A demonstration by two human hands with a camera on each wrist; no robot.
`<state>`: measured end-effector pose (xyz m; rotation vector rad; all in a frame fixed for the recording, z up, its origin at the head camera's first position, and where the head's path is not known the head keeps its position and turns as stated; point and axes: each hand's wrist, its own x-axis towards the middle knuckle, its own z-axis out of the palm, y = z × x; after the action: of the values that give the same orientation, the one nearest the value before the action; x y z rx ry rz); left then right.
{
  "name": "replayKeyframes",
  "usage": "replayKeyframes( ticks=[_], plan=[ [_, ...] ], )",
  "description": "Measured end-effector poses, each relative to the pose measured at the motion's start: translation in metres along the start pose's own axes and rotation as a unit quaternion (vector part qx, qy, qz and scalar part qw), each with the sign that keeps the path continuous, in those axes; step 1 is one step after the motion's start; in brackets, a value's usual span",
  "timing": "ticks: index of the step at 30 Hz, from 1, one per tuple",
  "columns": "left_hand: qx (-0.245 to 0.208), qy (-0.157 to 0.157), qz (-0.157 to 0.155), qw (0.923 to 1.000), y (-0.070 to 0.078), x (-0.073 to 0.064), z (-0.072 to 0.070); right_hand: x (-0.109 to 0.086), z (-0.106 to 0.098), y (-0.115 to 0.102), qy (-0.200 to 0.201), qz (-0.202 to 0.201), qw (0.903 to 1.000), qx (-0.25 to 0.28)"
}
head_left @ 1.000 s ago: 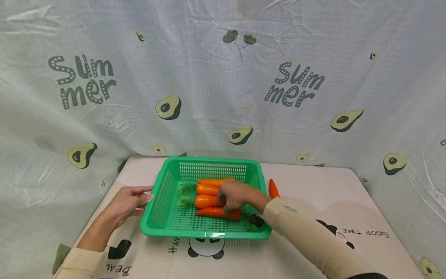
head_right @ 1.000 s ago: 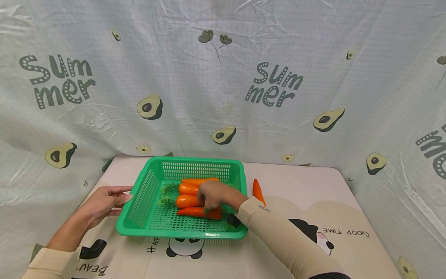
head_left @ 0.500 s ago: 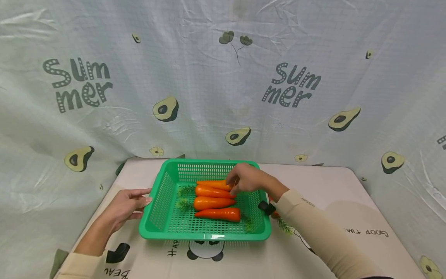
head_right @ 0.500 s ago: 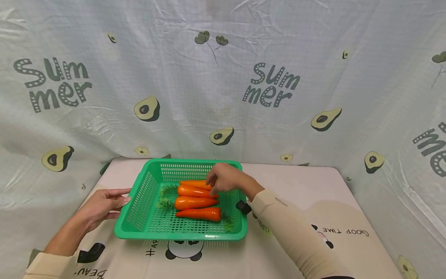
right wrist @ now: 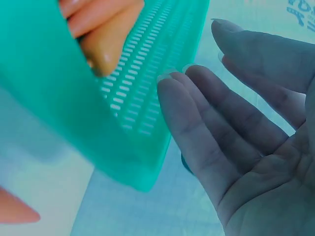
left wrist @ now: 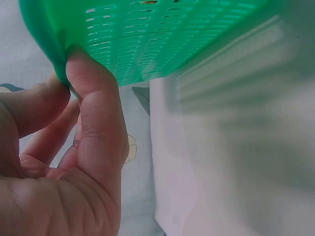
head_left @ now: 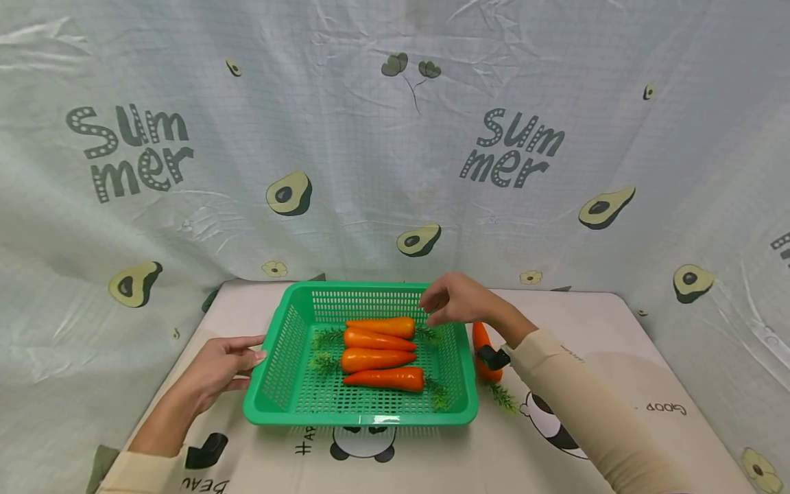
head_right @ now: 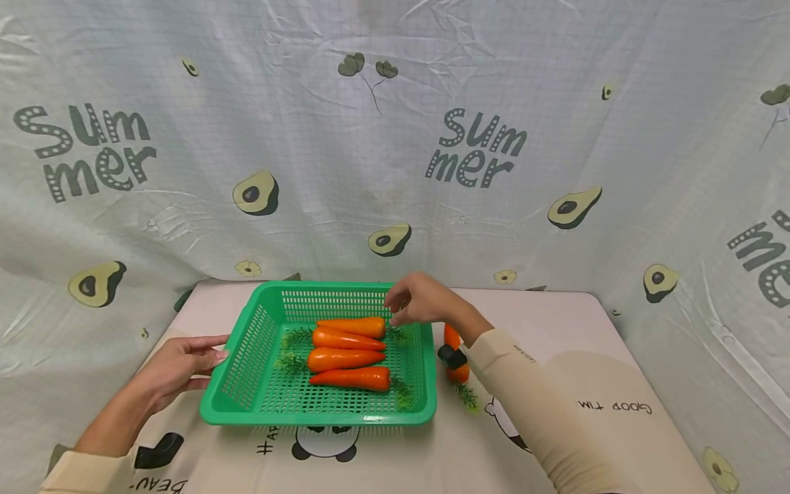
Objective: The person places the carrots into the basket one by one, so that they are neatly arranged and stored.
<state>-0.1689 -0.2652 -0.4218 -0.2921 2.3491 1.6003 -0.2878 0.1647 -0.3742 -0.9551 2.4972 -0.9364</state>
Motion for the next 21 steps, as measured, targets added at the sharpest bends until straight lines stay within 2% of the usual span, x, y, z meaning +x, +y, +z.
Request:
replayKeyframes(
  ticks=[21],
  plan=[
    [0.003,0.001,-0.009,1.0000,0.000,0.001,0.001,-0.033,-0.028,0.034,0.062,0.067,0.9957,0.015]
  ],
)
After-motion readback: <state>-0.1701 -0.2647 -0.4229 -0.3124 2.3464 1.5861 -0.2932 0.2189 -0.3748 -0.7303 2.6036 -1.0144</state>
